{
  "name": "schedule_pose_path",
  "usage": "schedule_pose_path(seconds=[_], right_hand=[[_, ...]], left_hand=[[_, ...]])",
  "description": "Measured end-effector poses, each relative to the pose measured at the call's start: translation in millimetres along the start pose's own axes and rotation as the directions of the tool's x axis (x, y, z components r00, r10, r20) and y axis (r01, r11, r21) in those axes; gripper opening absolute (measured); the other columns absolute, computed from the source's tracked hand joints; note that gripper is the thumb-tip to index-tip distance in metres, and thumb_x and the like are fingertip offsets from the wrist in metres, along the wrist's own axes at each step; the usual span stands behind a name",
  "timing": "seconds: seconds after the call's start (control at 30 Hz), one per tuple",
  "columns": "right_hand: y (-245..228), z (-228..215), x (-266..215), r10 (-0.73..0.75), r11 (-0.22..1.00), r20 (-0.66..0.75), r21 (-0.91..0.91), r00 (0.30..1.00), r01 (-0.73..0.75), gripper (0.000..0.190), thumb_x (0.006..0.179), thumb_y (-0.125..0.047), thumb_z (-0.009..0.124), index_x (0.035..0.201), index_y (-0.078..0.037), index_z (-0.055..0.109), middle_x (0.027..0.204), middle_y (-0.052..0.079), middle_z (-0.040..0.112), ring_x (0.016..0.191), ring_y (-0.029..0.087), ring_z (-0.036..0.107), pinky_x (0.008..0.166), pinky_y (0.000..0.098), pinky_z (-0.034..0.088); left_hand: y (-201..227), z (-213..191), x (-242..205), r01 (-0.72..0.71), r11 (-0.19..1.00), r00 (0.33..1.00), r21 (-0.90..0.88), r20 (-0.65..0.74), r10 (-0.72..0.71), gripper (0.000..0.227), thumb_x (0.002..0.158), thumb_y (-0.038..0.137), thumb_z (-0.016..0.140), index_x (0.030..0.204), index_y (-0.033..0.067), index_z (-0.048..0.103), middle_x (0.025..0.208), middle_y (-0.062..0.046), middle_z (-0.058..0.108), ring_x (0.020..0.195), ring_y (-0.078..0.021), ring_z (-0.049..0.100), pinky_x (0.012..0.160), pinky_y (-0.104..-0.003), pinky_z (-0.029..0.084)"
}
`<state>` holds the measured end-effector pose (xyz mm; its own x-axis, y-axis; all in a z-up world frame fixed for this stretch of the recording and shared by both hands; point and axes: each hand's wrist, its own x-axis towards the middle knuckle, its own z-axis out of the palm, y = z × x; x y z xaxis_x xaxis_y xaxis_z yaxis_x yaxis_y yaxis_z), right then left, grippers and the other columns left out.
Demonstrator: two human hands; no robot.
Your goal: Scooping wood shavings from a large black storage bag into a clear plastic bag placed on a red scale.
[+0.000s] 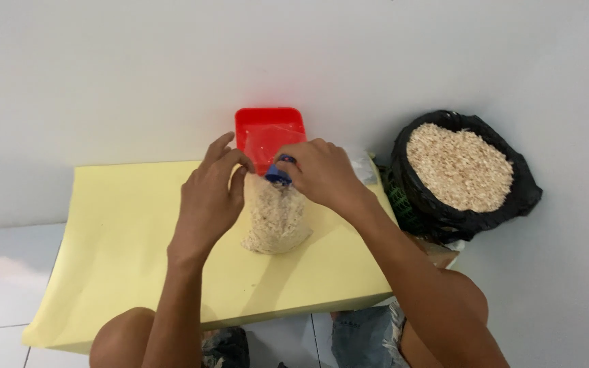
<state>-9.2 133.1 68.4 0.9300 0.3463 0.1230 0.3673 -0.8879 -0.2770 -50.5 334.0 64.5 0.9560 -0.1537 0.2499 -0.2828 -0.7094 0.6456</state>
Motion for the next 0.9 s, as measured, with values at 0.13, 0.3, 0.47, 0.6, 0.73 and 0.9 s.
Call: schedule_pose_path(seconds=[0.13,0.3,0.47,0.6,0.73,0.9], right_hand=[[-2.1,-11.2,-1.8,-0.015,0.982,0.020,0.190,1.000,0.011,0.019,0.097,-0.028,0.064,0.096,-0.018,0.080,0.082,0.010,0.078,0.089,0.044,0.074,0.082,0.0562,0.058],[20.9,-9.0,-4.7,-0.219,0.873,-0.250,0.382,0.943,0.304,0.020,0.099,-0.028,0.061,0.107,-0.016,0.075,0.091,0.015,0.079,0.088,0.044,0.074,0.077,0.0530,0.059],[33.4,-26.2,-26.7,-0.113,0.767,-0.278,0.585,0.954,0.262,0.020,0.101,-0.021,0.061,0.114,-0.015,0.076,0.107,0.006,0.080,0.052,0.011,0.060,0.051,0.0236,0.047],[90.6,-37.2,-26.8,0.113,0.506,-0.484,0.780,0.868,0.369,0.017,0.106,-0.016,0.060,0.118,-0.009,0.071,0.098,0.005,0.075,0.051,0.010,0.062,0.042,0.0175,0.041],[165.8,-67.9,-53.9,0.427,0.513,-0.592,0.781,0.684,0.356,0.021,0.105,-0.028,0.063,0.114,-0.012,0.072,0.069,0.001,0.069,0.050,0.007,0.061,0.041,0.0172,0.043],[290.8,-35.7,-89.7,0.633,0.737,-0.711,0.675,0.306,0.045,0.035,0.105,-0.036,0.051,0.111,-0.007,0.071,0.097,0.004,0.067,0.073,0.010,0.062,0.051,0.0265,0.061]], left_hand=[[3.0,-3.9,3.4,0.008,1.000,0.999,-0.029,0.034,-0.007,0.016,0.101,0.009,0.053,0.101,0.0149,0.068,0.154,-0.016,0.049,0.136,-0.0430,0.054,0.098,-0.066,0.049],[-18.5,12.5,1.9,-0.218,0.976,0.969,0.023,-0.117,0.219,0.015,0.101,0.001,0.059,0.103,0.0125,0.069,0.123,-0.016,0.067,0.142,-0.0396,0.053,0.104,-0.057,0.048],[-3.9,11.8,2.9,-0.084,0.996,0.996,0.000,-0.027,0.084,0.024,0.100,0.003,0.047,0.110,0.0148,0.066,0.161,-0.012,0.051,0.145,-0.0306,0.050,0.083,-0.058,0.046],[-13.1,14.4,4.3,-0.288,0.957,0.944,-0.022,-0.173,0.281,0.035,0.097,-0.010,0.045,0.122,0.0031,0.066,0.158,-0.027,0.050,0.151,-0.0388,0.043,0.117,-0.053,0.034],[24.8,8.2,-16.1,-0.457,0.887,0.835,0.064,-0.313,0.453,0.027,0.102,-0.018,0.055,0.124,-0.0097,0.066,0.159,-0.038,0.052,0.150,-0.0486,0.049,0.120,-0.058,0.040],[107.7,45.0,-66.2,-0.424,0.893,0.862,-0.152,-0.371,0.346,0.019,0.098,-0.008,0.060,0.112,-0.0006,0.070,0.125,-0.018,0.072,0.121,-0.0302,0.069,0.111,-0.038,0.050]])
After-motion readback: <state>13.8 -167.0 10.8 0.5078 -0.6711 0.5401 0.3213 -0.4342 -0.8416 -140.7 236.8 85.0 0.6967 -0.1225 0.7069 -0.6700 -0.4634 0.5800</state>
